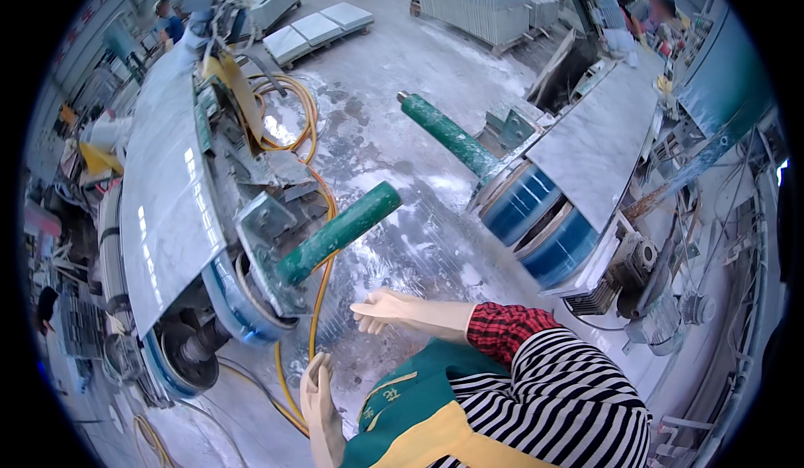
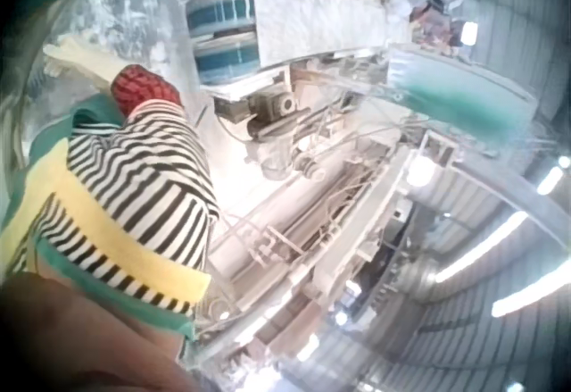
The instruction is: The person repeatedly feeds large marble-patterned tiles through a conveyor polishing machine, guiding each tile by hand and flipping it to process both sides. The person stacks finished tiles on a nearby rack.
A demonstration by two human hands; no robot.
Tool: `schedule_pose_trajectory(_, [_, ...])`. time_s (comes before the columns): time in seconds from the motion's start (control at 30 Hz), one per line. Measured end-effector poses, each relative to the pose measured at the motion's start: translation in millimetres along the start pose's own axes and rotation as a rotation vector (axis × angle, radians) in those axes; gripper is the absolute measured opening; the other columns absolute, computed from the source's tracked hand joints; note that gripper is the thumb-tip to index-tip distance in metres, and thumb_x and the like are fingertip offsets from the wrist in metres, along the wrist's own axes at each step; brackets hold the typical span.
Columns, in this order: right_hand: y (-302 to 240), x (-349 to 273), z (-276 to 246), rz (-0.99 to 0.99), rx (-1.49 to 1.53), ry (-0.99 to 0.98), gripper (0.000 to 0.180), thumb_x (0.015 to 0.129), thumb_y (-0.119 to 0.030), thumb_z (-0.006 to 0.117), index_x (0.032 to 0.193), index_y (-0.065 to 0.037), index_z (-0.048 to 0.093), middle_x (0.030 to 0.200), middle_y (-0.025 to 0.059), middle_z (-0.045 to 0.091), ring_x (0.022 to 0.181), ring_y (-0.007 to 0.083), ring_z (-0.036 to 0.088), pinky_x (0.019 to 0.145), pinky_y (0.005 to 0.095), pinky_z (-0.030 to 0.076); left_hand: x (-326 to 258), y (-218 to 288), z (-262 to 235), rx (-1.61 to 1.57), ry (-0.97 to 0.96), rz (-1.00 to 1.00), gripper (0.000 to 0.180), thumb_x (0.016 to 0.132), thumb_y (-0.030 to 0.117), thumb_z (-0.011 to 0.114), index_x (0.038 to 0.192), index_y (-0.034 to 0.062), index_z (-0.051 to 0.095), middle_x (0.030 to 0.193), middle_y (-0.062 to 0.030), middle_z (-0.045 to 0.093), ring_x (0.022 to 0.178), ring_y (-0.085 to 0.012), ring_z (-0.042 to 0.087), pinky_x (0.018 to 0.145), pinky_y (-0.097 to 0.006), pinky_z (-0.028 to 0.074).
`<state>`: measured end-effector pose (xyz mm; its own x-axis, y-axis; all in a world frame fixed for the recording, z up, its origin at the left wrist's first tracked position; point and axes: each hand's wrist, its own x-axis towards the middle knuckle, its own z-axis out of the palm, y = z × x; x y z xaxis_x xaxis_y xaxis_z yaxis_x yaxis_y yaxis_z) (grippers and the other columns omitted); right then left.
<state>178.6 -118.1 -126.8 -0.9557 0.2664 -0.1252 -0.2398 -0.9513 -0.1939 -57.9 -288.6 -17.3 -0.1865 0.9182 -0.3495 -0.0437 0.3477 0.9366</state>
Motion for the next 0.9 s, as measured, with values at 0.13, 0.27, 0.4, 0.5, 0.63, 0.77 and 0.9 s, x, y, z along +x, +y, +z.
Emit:
schedule_pose_trajectory(0.13, [50,66,108,-0.132,-0.727,0.625,0.048,0.106,-0.041,0.061,0.115,0.006,0.066,0.103,0.0207,0.075,0.082,0.0218,0.072,0.073,0.0333,0.059,-52,-36,-104,-0.044,0.187,-0.015,0.037,0.108,0.011,0.052,0.14,-0.0086,0.055,0.136,-0.0246,0.062,0.127,-0.0302,0.062,0.111,-0.04,0.048])
schedule_pose_trajectory(0.27, [89,145,151,-0.059,-0.87,0.597,0.045,0.106,-0.038,0.061,0.12,0.004,0.067,0.105,0.0197,0.076,0.087,0.0244,0.073,0.078,0.0356,0.061,-90,-67,-197,-0.035,0.41,0.045,0.035,0.107,0.014,0.057,0.136,-0.0065,0.059,0.13,-0.0191,0.068,0.123,-0.0248,0.065,0.108,-0.035,0.05])
schedule_pose_trajectory(0.4, [126,236,179,0.018,-0.913,0.59,0.038,0.104,-0.033,0.064,0.112,0.003,0.068,0.097,0.0177,0.076,0.077,0.0215,0.073,0.067,0.0315,0.06,-129,-70,-267,-0.046,0.556,0.033,0.036,0.107,0.018,0.058,0.135,-0.0049,0.058,0.131,-0.0179,0.067,0.125,-0.025,0.063,0.111,-0.037,0.048])
schedule_pose_trajectory(0.5, [141,272,193,0.079,-1.021,0.519,0.045,0.106,-0.036,0.06,0.123,0.005,0.067,0.111,0.0206,0.075,0.094,0.0266,0.074,0.083,0.0362,0.06,-150,-81,-294,-0.103,0.673,-0.023,0.038,0.104,0.017,0.062,0.135,-0.0058,0.061,0.129,-0.0175,0.069,0.123,-0.0233,0.065,0.107,-0.033,0.048])
schedule_pose_trajectory(0.63, [134,313,176,0.064,-1.194,0.476,0.047,0.104,-0.035,0.062,0.125,0.007,0.066,0.115,0.0224,0.074,0.102,0.0298,0.074,0.091,0.0372,0.059,-157,-120,-315,-0.128,0.709,-0.037,0.039,0.104,0.015,0.062,0.137,-0.0055,0.06,0.131,-0.0178,0.069,0.123,-0.023,0.065,0.107,-0.033,0.049])
schedule_pose_trajectory(0.77, [88,345,162,-0.367,-1.852,0.646,0.041,0.093,-0.038,0.066,0.121,-0.01,0.076,0.115,0.0182,0.076,0.103,0.0326,0.074,0.094,0.0385,0.056,-148,-102,-336,-0.092,0.71,-0.103,0.04,0.103,0.014,0.062,0.138,-0.0047,0.059,0.13,-0.0169,0.07,0.123,-0.0221,0.065,0.106,-0.033,0.05])
schedule_pose_trajectory(0.9, [27,364,198,-0.876,-2.236,0.638,0.023,0.087,-0.018,0.066,0.105,-0.004,0.061,0.101,0.0219,0.064,0.103,0.043,0.062,0.088,0.05,0.051,-135,-89,-368,-0.044,0.747,-0.1,0.043,0.105,0.015,0.06,0.142,-0.0064,0.055,0.136,-0.017,0.066,0.131,-0.0247,0.06,0.113,-0.036,0.044])
